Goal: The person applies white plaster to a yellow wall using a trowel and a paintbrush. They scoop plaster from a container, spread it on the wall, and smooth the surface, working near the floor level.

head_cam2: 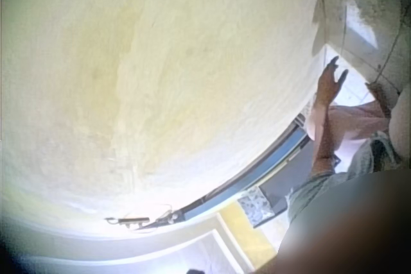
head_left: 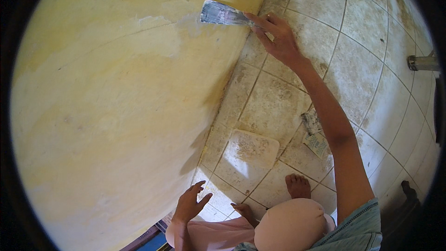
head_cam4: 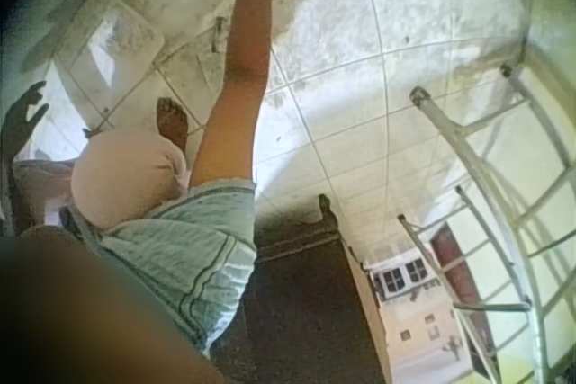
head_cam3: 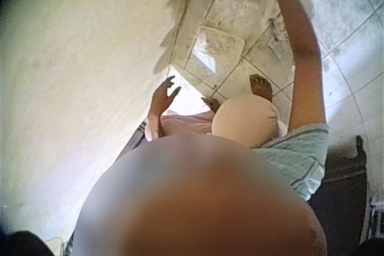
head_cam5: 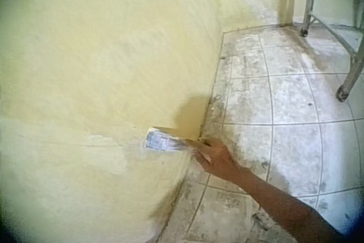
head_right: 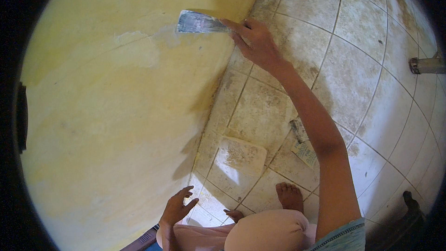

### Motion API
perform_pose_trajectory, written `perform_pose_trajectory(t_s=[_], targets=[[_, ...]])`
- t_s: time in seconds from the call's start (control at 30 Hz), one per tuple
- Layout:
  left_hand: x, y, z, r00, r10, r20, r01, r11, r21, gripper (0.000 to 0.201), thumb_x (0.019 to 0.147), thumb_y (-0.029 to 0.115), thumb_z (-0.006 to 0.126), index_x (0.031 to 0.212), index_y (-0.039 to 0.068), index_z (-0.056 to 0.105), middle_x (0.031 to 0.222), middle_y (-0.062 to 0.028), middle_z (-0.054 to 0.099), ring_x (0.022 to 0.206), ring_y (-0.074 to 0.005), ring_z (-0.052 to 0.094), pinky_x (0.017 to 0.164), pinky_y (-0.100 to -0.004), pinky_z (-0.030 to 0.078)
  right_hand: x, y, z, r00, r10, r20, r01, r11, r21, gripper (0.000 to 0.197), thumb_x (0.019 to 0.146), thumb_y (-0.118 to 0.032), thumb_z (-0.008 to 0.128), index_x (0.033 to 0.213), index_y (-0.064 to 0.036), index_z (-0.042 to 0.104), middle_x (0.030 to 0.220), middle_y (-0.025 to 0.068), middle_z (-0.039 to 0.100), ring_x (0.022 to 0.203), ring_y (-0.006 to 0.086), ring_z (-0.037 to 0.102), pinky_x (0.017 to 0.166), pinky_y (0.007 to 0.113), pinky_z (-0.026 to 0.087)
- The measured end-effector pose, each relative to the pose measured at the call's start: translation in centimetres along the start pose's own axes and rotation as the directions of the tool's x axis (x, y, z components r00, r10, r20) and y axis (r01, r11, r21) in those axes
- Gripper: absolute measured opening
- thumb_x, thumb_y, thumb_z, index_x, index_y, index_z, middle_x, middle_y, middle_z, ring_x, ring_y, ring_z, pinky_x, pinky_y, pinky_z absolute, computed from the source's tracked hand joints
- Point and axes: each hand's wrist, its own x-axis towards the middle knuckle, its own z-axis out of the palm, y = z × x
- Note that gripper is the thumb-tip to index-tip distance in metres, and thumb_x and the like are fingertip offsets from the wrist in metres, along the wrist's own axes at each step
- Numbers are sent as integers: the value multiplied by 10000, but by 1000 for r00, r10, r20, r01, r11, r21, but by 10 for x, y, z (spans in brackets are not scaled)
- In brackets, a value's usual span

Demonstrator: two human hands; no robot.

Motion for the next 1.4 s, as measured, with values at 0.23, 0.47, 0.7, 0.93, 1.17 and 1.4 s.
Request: perform_pose_trajectory(t_s=[0.23,0.47,0.7,0.93,1.17,1.4], targets=[[2,1,-1,1000,11,-9,-11,1000,4,575,952,436,697,1408,116,557,1191,-207,709,1005,-341,710,868,-425,552,-2,-10,7,999,34,9,-34,999,-5,471,924,-112,691,1384,-207,652,914,121,633,797,295,608,759,430,514],[3,2,-2,1000,4,-1,-4,1000,0,577,947,437,702,1410,123,563,1193,-205,708,1002,-337,709,860,-424,552,-7,-16,5,998,57,-25,-56,997,43,461,928,-101,687,1376,-207,657,976,138,662,818,308,637,781,432,536],[3,2,-2,1000,13,-11,-13,1000,-8,579,947,428,704,1407,106,562,1184,-209,708,1069,-343,698,895,-429,549,-8,-16,13,996,87,-7,-87,995,49,464,921,-87,697,1367,-210,663,959,145,656,819,317,637,774,436,531],[5,1,-2,1000,-2,10,2,1000,7,585,948,426,704,1411,101,555,1192,-214,705,1108,-345,687,926,-430,544,-17,-21,16,993,110,-40,-103,984,145,491,943,-73,687,1415,-196,631,865,115,581,767,261,567,716,389,487],[1,4,-4,1000,12,-9,-12,1000,-12,589,952,446,693,1410,101,555,1202,-225,699,1098,-355,686,923,-444,542,-26,-29,12,975,215,54,-216,976,-1,469,974,-104,656,1435,-174,610,874,117,595,810,256,588,780,401,497],[-8,6,-2,999,21,-31,-21,1000,-8,587,954,450,690,1402,95,559,1204,-228,694,1110,-370,679,924,-449,540,-25,-94,10,880,475,8,-453,835,312,466,1044,-132,576,1504,-105,509,801,89,611,677,148,614,648,332,542]])
